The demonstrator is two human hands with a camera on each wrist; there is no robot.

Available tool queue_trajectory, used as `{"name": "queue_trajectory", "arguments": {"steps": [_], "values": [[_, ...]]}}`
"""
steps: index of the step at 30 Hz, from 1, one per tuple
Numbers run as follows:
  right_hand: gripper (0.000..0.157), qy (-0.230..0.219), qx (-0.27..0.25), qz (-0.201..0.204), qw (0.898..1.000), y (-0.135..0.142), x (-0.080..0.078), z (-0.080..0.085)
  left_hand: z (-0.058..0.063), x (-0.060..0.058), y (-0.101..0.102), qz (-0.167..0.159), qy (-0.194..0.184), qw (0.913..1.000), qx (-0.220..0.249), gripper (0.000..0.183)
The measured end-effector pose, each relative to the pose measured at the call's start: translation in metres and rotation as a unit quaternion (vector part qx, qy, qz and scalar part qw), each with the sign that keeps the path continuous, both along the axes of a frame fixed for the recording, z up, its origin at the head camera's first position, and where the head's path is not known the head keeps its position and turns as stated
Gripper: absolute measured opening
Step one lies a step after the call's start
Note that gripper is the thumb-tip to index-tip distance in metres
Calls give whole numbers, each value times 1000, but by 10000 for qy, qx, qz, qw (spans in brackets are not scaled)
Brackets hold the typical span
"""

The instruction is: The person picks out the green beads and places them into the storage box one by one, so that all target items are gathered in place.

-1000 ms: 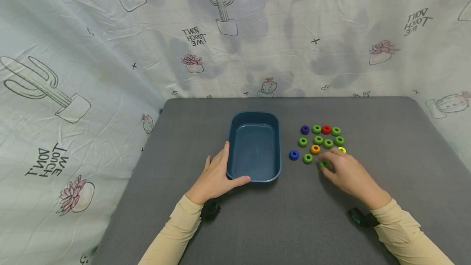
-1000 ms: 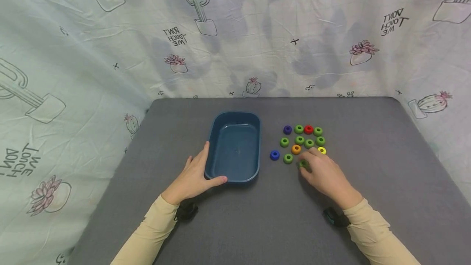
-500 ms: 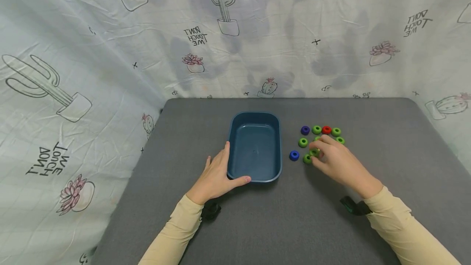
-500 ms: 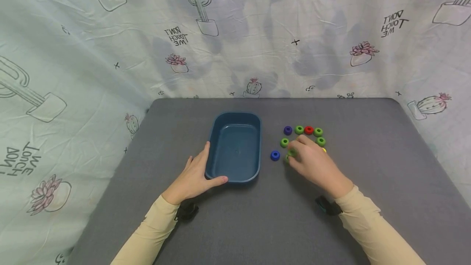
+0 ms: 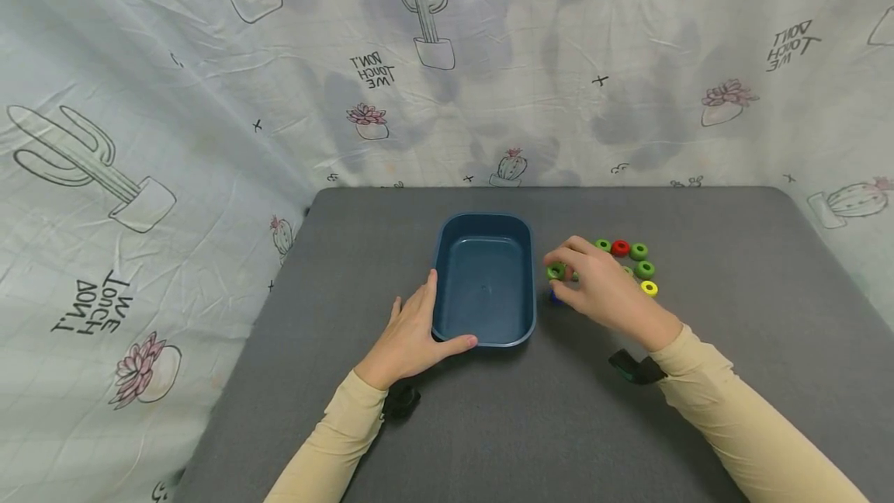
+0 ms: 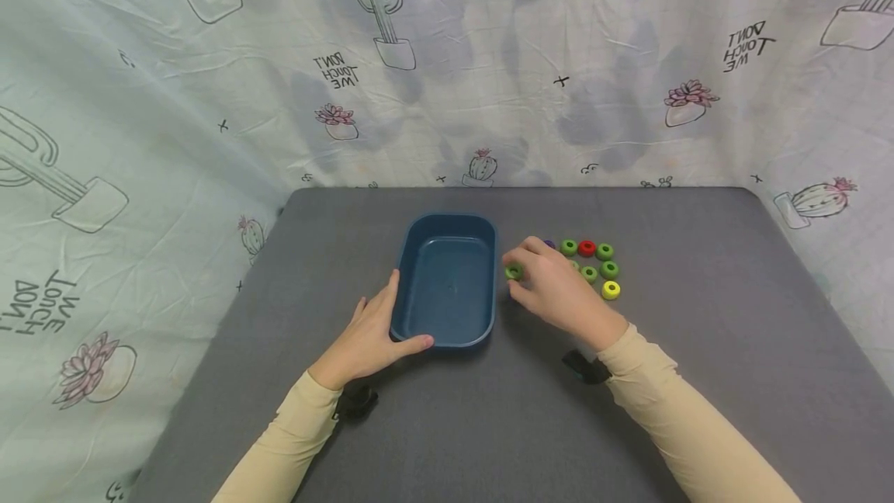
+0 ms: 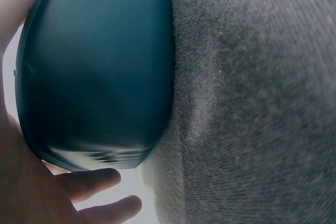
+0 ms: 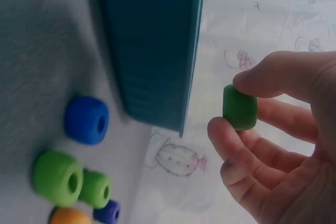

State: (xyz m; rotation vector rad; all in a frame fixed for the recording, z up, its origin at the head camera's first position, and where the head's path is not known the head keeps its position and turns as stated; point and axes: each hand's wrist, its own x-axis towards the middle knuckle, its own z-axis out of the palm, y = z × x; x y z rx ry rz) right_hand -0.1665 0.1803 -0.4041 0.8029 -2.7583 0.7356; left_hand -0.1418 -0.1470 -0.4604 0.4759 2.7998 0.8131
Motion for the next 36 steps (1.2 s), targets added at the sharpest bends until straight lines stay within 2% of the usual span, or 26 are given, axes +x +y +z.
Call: {"name": "queue_trajectory", "arguments": {"steps": [8, 24, 36], "values": [[25, -270, -112, 200, 9994, -24, -14, 6, 1, 1, 0, 9, -33, 10000, 16, 128], [24, -604, -308, 629, 9957, -72, -56, 10, -1, 0, -1, -39, 37, 10000, 23, 127], [27, -1372, -64, 270, 9902, -106, -83, 8, 1, 1, -1, -61, 73, 10000, 13, 127]]}}
